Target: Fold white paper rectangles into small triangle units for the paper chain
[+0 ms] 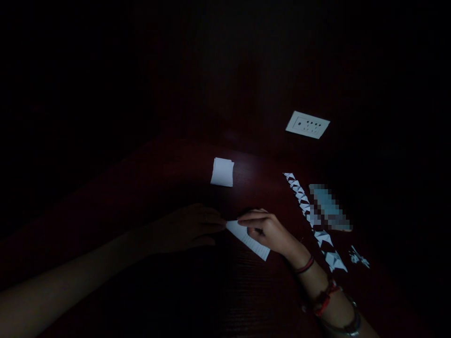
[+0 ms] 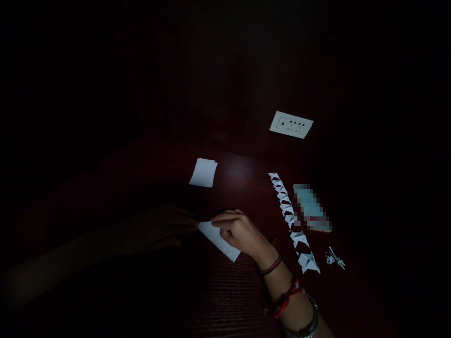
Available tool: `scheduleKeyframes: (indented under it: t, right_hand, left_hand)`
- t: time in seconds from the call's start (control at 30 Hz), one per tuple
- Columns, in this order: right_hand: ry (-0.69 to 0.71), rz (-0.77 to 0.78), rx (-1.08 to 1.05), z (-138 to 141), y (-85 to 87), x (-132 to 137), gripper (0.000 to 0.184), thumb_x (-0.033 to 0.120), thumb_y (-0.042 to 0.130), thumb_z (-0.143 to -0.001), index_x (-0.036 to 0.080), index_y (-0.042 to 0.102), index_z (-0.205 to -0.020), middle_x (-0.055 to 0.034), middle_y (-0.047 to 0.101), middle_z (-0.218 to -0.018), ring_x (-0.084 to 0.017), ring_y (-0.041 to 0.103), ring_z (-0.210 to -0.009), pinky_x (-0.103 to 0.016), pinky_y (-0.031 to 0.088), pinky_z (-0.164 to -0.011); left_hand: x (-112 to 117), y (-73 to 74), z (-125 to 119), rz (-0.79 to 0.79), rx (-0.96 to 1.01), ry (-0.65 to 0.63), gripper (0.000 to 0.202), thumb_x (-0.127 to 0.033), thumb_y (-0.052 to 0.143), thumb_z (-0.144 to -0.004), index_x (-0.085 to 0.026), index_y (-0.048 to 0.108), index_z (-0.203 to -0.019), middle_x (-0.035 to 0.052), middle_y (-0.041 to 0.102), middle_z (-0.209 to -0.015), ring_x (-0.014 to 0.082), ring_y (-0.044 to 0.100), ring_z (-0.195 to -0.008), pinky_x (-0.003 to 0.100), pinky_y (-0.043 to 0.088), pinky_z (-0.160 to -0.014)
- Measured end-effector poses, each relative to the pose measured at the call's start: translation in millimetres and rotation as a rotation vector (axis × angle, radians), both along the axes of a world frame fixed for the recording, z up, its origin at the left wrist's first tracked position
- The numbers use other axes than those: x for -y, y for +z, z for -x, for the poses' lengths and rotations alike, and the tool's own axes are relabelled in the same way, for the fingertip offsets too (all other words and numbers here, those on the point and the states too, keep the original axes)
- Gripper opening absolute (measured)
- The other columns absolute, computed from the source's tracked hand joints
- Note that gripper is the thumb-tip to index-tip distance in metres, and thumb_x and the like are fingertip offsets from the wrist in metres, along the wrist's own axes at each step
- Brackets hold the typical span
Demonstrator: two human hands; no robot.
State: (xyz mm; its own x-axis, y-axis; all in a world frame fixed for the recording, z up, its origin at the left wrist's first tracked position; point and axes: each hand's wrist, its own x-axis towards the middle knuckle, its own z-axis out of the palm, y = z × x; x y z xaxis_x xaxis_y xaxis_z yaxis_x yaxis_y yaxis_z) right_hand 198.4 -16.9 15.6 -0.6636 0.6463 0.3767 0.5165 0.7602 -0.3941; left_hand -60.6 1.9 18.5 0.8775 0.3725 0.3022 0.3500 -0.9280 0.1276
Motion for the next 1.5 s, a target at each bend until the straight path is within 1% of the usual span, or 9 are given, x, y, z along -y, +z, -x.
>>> scheduleKeyframes:
  t: [0.1, 0.2, 0.33, 0.4, 0.53, 0.67, 0.97, 1.23, 1.5]
  right_hand:
    - [-0.003, 0.01, -0.02, 0.1, 0.8, -0.4, 0.032, 0.005, 0.047, -0.075, 0.018, 0.064, -0.098, -0.0033, 0.064, -0.102, -0.016, 0.056, -0.096, -0.034, 0.042, -0.088]
    - [0.003, 0.015, -0.019, -0.8, 1.9, 0.3, 0.031, 0.006, 0.047, -0.076, 0.018, 0.064, -0.099, -0.0043, 0.064, -0.102, -0.016, 0.056, -0.097, -0.035, 0.043, -0.088]
    - [0.01, -0.026, 0.017, -2.3, 1.9, 3.5, 0.029, 0.007, 0.049, -0.077, 0.017, 0.063, -0.1, -0.0049, 0.064, -0.102, -0.017, 0.055, -0.097, -0.036, 0.043, -0.087]
    - [0.012, -0.057, 0.037, -2.5, 1.4, 5.0, 0.027, 0.008, 0.05, -0.078, 0.017, 0.063, -0.099, -0.0047, 0.064, -0.101, -0.017, 0.055, -0.098, -0.036, 0.042, -0.087]
    - [0.012, -0.082, 0.043, -1.9, 1.1, 6.4, 0.025, 0.008, 0.049, -0.078, 0.016, 0.063, -0.098, -0.0049, 0.064, -0.101, -0.016, 0.055, -0.098, -0.035, 0.041, -0.087]
    - [0.017, -0.083, 0.036, -1.9, 1.4, 7.1, 0.024, 0.009, 0.048, -0.079, 0.016, 0.063, -0.097, -0.0049, 0.065, -0.1, -0.017, 0.055, -0.098, -0.036, 0.041, -0.088]
    - [0.041, -0.118, 0.057, -3.2, 2.2, 8.3, 0.022, 0.011, 0.048, -0.081, 0.016, 0.062, -0.097, -0.0056, 0.064, -0.099, -0.018, 0.055, -0.097, -0.037, 0.042, -0.086]
    - [0.042, -0.155, 0.085, -2.5, 4.1, 10.3, 0.021, 0.014, 0.046, -0.084, 0.015, 0.062, -0.096, -0.0063, 0.064, -0.097, -0.017, 0.055, -0.096, -0.034, 0.044, -0.085]
    - [0.033, -0.148, 0.092, -2.6, 4.2, 10.4, 0.022, 0.012, 0.046, -0.083, 0.016, 0.063, -0.096, -0.0054, 0.064, -0.098, -0.017, 0.055, -0.095, -0.034, 0.044, -0.085]
  left_hand:
    - [1.5, -0.4, -1.8, 0.015, 0.014, 0.006, 0.031, -0.036, 0.047, -0.086, -0.023, 0.053, -0.114, 0.0011, 0.056, -0.116, 0.019, 0.046, -0.11, 0.033, 0.035, -0.093]
    - [2.2, -2.2, -2.3, 0.029, 0.028, 0.009, 0.031, -0.034, 0.047, -0.087, -0.025, 0.051, -0.116, 0.0009, 0.054, -0.119, 0.0184, 0.045, -0.111, 0.033, 0.035, -0.094]
    - [3.4, -2.3, -3.1, 0.03, 0.048, 0.013, 0.041, -0.033, 0.048, -0.086, -0.027, 0.04, -0.126, 0.0029, 0.047, -0.126, 0.0194, 0.044, -0.113, 0.034, 0.037, -0.093]
    - [4.9, -1.1, -4.1, 0.038, 0.048, 0.034, 0.045, -0.033, 0.047, -0.087, -0.027, 0.035, -0.129, 0.0032, 0.047, -0.125, 0.0196, 0.045, -0.111, 0.034, 0.038, -0.092]
    - [7.6, 0.8, -6.0, 0.067, 0.072, 0.058, 0.037, -0.032, 0.044, -0.088, -0.025, 0.041, -0.125, 0.0032, 0.051, -0.121, 0.018, 0.046, -0.11, 0.034, 0.038, -0.092]
    - [6.9, 0.6, -6.5, 0.09, 0.066, 0.03, 0.032, -0.031, 0.043, -0.089, -0.023, 0.047, -0.12, 0.003, 0.054, -0.118, 0.0166, 0.046, -0.11, 0.032, 0.038, -0.093]
    - [4.5, -4.4, -4.9, 0.025, 0.049, 0.005, 0.031, -0.029, 0.045, -0.088, -0.024, 0.048, -0.119, 0.0017, 0.052, -0.12, 0.0175, 0.043, -0.113, 0.033, 0.036, -0.094]
    - [0.7, 5.4, -2.4, 0.068, -0.008, -0.032, 0.034, -0.028, 0.048, -0.086, -0.026, 0.047, -0.121, 0.0003, 0.052, -0.121, 0.0179, 0.043, -0.113, 0.033, 0.035, -0.094]
    - [6.4, 12.4, 3.0, 0.133, -0.068, 0.015, 0.036, -0.024, 0.041, -0.089, -0.028, 0.041, -0.125, -0.0032, 0.047, -0.126, 0.017, 0.036, -0.12, 0.032, 0.032, -0.097]
